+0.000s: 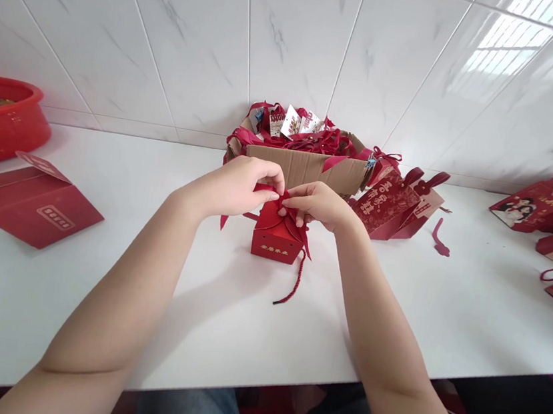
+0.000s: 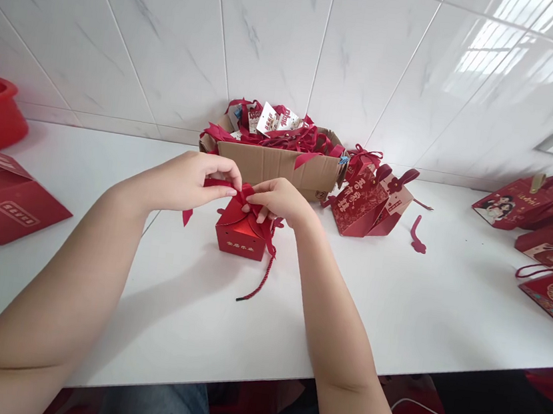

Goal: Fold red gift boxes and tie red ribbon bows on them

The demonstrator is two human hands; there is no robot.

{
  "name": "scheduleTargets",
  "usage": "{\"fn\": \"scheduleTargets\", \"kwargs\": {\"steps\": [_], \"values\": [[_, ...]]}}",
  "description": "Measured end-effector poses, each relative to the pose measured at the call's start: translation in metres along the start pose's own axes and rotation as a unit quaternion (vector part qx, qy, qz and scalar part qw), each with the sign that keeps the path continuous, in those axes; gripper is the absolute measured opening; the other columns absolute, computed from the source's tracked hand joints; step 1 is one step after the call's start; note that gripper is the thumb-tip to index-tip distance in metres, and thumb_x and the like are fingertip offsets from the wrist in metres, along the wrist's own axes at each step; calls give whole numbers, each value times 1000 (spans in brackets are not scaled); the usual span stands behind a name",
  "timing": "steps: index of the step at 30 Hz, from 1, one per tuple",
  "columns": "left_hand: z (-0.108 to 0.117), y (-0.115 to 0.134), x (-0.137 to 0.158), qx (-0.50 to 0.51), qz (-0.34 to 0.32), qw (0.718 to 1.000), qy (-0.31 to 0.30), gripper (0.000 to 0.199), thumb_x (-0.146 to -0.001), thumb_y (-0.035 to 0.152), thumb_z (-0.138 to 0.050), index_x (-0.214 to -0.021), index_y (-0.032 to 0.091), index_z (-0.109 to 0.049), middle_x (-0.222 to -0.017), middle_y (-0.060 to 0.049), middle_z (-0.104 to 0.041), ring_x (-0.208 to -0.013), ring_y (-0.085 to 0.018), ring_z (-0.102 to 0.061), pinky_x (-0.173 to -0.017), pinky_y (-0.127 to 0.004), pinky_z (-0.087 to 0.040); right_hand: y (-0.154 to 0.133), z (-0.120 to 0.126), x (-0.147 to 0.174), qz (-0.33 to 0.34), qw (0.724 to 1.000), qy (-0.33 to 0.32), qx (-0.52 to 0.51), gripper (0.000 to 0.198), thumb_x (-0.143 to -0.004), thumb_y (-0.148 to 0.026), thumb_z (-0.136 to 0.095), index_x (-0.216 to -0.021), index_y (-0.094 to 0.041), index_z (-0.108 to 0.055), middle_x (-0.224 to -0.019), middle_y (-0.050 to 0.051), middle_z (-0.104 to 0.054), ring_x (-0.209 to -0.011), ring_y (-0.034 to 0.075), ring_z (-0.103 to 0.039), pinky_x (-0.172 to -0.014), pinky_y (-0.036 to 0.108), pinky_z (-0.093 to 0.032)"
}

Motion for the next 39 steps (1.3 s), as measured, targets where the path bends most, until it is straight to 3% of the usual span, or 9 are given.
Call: {"fn": "scheduleTargets", "kwargs": {"steps": [5,12,15,18,20,25,30,34,39], "values": [[7,12,0,29,-51,996,69,15,-82,17,-53,-88,22,-66,-90,-1,-68,-74,-15,-60,-67,-28,-48,-6,-4,2,15,1000,5,21,12,-74,-16,-61,-70,-13,-72,-77,7,-72,-51,7,-55,-44,20,-37],[4,3,-13,14,-86,986,144,14,-82,16,-52,-88,19,-64,-98,-3,-69,-92,-19,-61,-85,-32,-46,-15,-15,6,68,992,-67,77,19,-82,-28,-61,-73,-14,-72,-64,3,-63,-57,8,-51,-51,20,-37],[1,-4,-19,-26,-92,979,180,12,-82,20,-56,-91,18,-63,-101,-5,-67,-101,-23,-57,-94,-37,-42,-11,-10,2,56,995,-31,83,30,-84,-38,-62,-70,-13,-71,-63,4,-64,-53,7,-48,-48,21,-34],[9,-16,-19,-62,-28,968,240,20,-78,28,-63,-95,17,-59,-108,-9,-61,-106,-27,-54,-92,-39,-42,-6,-3,-1,35,997,15,67,33,-86,-38,-60,-67,-13,-70,-66,7,-67,-50,6,-46,-46,21,-32],[8,-28,-19,-39,48,974,217,22,-80,37,-62,-89,18,-57,-102,-9,-62,-95,-26,-58,-81,-36,-45,-4,-1,-2,24,998,33,51,32,-87,-35,-60,-66,-13,-69,-71,8,-69,-49,6,-47,-45,21,-31],[-21,-43,-18,43,159,986,16,37,-79,56,-58,-74,20,-58,-79,-5,-66,-70,-21,-59,-56,-30,-41,-6,2,-1,23,998,52,24,28,-86,-27,-59,-64,-12,-68,-74,7,-71,-49,5,-49,-43,19,-33],[-22,-39,-22,72,122,989,35,19,-81,40,-59,-80,21,-59,-89,-5,-70,-77,-19,-62,-58,-27,-44,-5,4,-2,11,997,82,-3,7,-83,-20,-62,-80,-14,-59,-74,6,-72,-48,6,-54,-44,18,-38],[-24,-41,-24,88,105,990,36,12,-79,31,-61,-80,20,-57,-89,-6,-71,-80,-19,-64,-60,-27,-46,-2,8,-2,12,991,128,-24,32,-78,-17,-67,-96,-20,-41,-68,1,-72,-48,9,-60,-48,19,-43],[-32,-40,-26,156,68,985,9,18,-75,18,-61,-89,22,-49,-90,-2,-73,-74,-16,-64,-53,-24,-43,-5,6,-2,35,992,123,-23,27,-80,-14,-63,-90,-22,-39,-62,-3,-69,-44,8,-58,-45,17,-41]]}}
Point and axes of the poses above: each hand's wrist, its own x-axis away from the middle knuckle, its own z-axis out of the back of the hand, y = z × x, the point moved 8 cm from there along -x, towards the middle knuckle
